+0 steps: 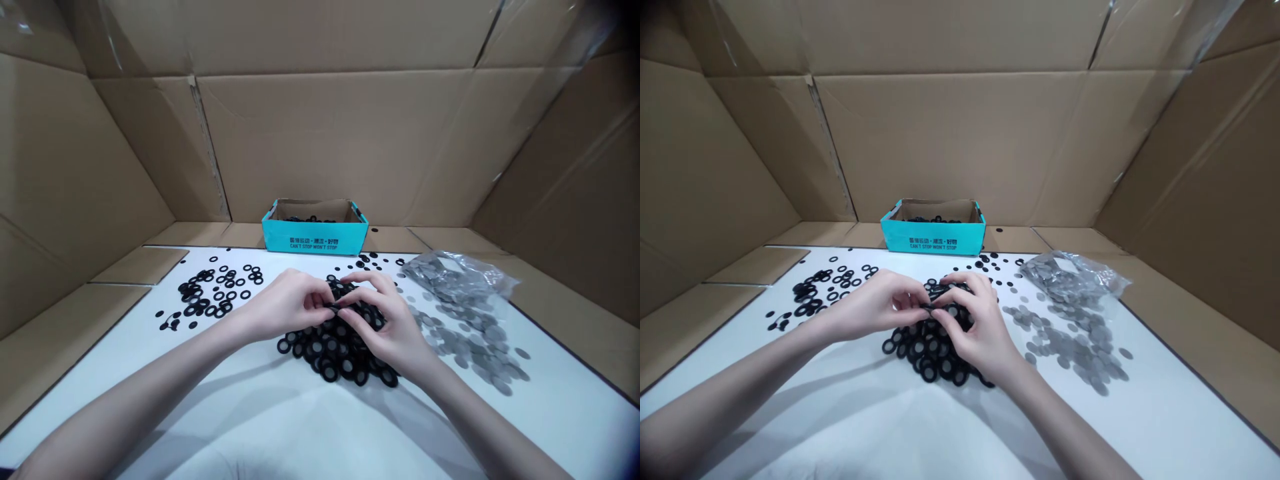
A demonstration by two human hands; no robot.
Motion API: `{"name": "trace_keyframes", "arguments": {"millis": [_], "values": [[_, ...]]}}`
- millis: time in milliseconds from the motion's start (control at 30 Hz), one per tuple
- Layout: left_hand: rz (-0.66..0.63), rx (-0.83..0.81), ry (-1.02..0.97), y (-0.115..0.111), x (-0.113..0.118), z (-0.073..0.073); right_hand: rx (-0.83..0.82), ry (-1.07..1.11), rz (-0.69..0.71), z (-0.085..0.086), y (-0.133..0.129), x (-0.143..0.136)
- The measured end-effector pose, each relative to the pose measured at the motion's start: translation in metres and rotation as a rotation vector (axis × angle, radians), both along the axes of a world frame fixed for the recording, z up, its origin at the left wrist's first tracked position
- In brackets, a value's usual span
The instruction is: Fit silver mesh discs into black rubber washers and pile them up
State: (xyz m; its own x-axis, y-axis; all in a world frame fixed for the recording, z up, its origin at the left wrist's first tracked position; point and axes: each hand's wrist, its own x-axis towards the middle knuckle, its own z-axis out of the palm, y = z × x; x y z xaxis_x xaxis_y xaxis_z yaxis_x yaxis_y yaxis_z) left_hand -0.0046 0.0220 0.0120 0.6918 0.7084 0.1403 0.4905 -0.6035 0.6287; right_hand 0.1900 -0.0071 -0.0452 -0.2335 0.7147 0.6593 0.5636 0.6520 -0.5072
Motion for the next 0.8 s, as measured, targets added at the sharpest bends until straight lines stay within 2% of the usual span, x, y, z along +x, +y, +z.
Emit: {"name": "trace_keyframes", "arguments": {"millis": [333, 467, 633, 800], "values": [[-0.015, -0.024, -0.103, -0.002, 0.006, -0.006, -0.061, 0.080, 0.063, 0.005, -0.002, 0.001], [-0.008, -0.011, -0.041, -0.001, 0.007, -0.008, -0.016, 0.085, 0.020, 0.003, -0.003, -0.002], [0.026, 0.010, 0.035, 0.001, 0.005, -0.010, -0.032, -0.038, -0.027, -0.002, 0.000, 0.000], [0.026, 0.020, -0.026, 0.002, 0.003, -0.011, -0.023, -0.043, -0.042, -0.002, 0.002, 0.003]]}}
